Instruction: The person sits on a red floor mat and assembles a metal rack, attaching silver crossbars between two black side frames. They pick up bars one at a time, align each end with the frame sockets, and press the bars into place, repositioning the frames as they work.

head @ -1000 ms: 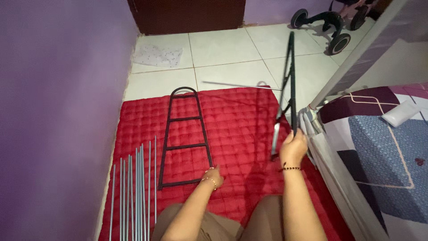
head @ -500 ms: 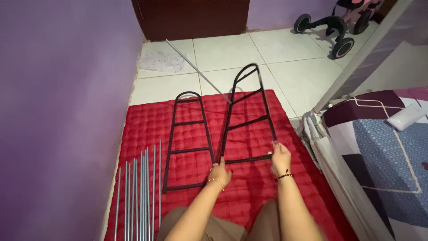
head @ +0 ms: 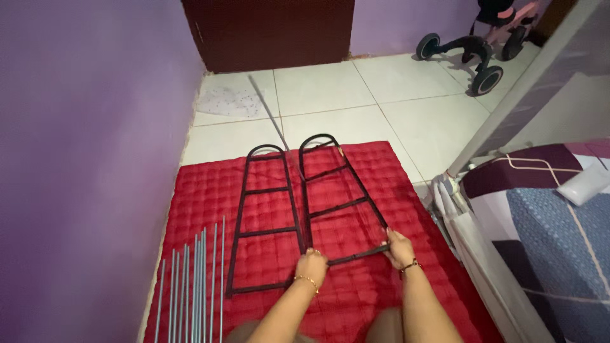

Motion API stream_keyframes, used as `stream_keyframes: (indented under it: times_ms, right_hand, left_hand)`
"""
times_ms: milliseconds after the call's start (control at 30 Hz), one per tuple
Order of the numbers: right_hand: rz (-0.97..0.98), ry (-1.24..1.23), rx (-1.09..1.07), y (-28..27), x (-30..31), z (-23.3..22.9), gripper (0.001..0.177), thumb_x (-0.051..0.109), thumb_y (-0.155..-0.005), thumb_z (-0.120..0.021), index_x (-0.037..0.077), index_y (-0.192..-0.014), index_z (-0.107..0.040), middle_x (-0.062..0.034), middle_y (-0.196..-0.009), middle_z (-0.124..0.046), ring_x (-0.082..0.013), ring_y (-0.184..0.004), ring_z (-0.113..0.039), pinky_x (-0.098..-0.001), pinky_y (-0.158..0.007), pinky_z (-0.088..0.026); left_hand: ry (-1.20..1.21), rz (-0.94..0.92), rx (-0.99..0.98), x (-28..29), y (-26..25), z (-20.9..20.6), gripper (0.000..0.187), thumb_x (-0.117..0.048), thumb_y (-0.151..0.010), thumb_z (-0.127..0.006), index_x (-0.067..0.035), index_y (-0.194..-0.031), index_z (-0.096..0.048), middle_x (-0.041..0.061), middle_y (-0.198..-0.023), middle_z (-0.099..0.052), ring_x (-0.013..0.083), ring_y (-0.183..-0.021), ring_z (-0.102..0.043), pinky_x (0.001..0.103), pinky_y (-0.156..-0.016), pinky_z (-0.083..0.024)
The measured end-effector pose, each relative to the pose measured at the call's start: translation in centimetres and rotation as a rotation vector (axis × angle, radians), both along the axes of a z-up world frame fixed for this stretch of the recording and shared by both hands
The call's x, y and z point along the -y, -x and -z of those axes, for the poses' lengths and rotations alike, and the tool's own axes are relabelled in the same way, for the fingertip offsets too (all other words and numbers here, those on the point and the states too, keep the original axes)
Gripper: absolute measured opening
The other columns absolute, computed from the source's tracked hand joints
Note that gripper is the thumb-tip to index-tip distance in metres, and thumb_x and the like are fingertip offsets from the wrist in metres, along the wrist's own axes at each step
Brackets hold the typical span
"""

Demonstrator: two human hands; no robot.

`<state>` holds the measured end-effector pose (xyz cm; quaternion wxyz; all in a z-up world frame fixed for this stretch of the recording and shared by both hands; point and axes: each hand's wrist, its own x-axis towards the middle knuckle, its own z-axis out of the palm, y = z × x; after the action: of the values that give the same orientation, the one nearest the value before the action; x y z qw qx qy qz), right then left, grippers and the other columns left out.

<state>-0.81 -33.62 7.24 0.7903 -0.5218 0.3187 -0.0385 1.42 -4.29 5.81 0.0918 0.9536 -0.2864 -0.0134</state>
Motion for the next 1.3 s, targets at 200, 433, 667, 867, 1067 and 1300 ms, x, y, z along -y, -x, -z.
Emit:
stream_keyframes:
  times_ms: [200,433,667,867,1067,1300]
  right_hand:
    - [-0.048,0.754,-0.281,0.2,1.4,1.3,0.041,0.048,-0.102,-0.059,0.010,-0.109,-0.074,-0.0135,-0.092,-0.073,-0.0289,-0.086,-0.071,-0.0429,-0.075,-0.057]
    - [-0.011,1.064,-0.490,0.4,0.0,3.1,0.042,0.044,-0.092,-0.062,0.014,-0.120,-0.072,-0.0142,-0.112,-0.076,-0.0378,-0.109,-0.069,-0.0462,-0.097,-0.053]
    - [-0.125,1.219,-0.447,0.2,-0.6,4.1,0.043,0.046,-0.094,-0.060,0.016,-0.122,-0.074,-0.0167,-0.120,-0.073,-0.0372,-0.119,-0.065,-0.0461,-0.100,-0.051]
    - [-0.136,1.340,-0.565,-0.4,-3.0,4.0,0.048,0.050,-0.091,-0.063,0.011,-0.115,-0.073,-0.0193,-0.139,-0.060,-0.0419,-0.125,-0.053,-0.0498,-0.099,-0.046]
    - [-0.047,1.282,0.599,-3.5,-13.9,0.9,0.029,0.030,-0.102,-0.060,0.011,-0.122,-0.065,-0.0205,-0.141,-0.056,-0.0365,-0.130,-0.056,-0.0436,-0.113,-0.045]
    - [-0.463,0.609,0.614,0.9,-31.3,-2.4,0.058,0.040,-0.108,-0.037,0.001,-0.150,-0.045,-0.0201,-0.158,-0.047,-0.0318,-0.150,-0.039,-0.0393,-0.124,-0.027]
  left_hand:
    - [0.007,0.120,-0.026,1.6,0.0,1.7,0.021,-0.029,-0.082,-0.074,-0.010,-0.086,-0.080,0.012,-0.094,-0.074,0.0320,-0.103,-0.064,0.045,-0.087,-0.054]
    - [-0.077,0.089,-0.018,2.2,0.0,5.5,0.018,-0.019,-0.087,-0.064,-0.013,-0.088,-0.081,0.011,-0.096,-0.075,0.0305,-0.107,-0.063,0.043,-0.087,-0.054]
    - [-0.183,0.116,-0.005,2.3,0.2,6.4,0.021,-0.015,-0.091,-0.059,-0.012,-0.093,-0.080,0.010,-0.099,-0.074,0.0308,-0.109,-0.063,0.045,-0.082,-0.056]
    - [0.012,-0.013,-0.134,1.5,-0.3,2.0,0.023,-0.027,-0.091,-0.064,-0.009,-0.094,-0.078,0.014,-0.104,-0.072,0.0331,-0.103,-0.066,0.046,-0.085,-0.055]
    - [0.855,-0.269,-0.274,-1.4,-1.9,-0.6,0.042,-0.042,-0.099,-0.053,-0.009,-0.114,-0.073,0.014,-0.115,-0.075,0.0294,-0.107,-0.070,0.039,-0.094,-0.056]
    - [1.866,-0.616,-1.247,-9.5,2.3,-1.7,0.070,-0.063,-0.103,-0.046,-0.007,-0.146,-0.051,0.012,-0.131,-0.067,0.0279,-0.117,-0.060,0.045,-0.097,-0.050]
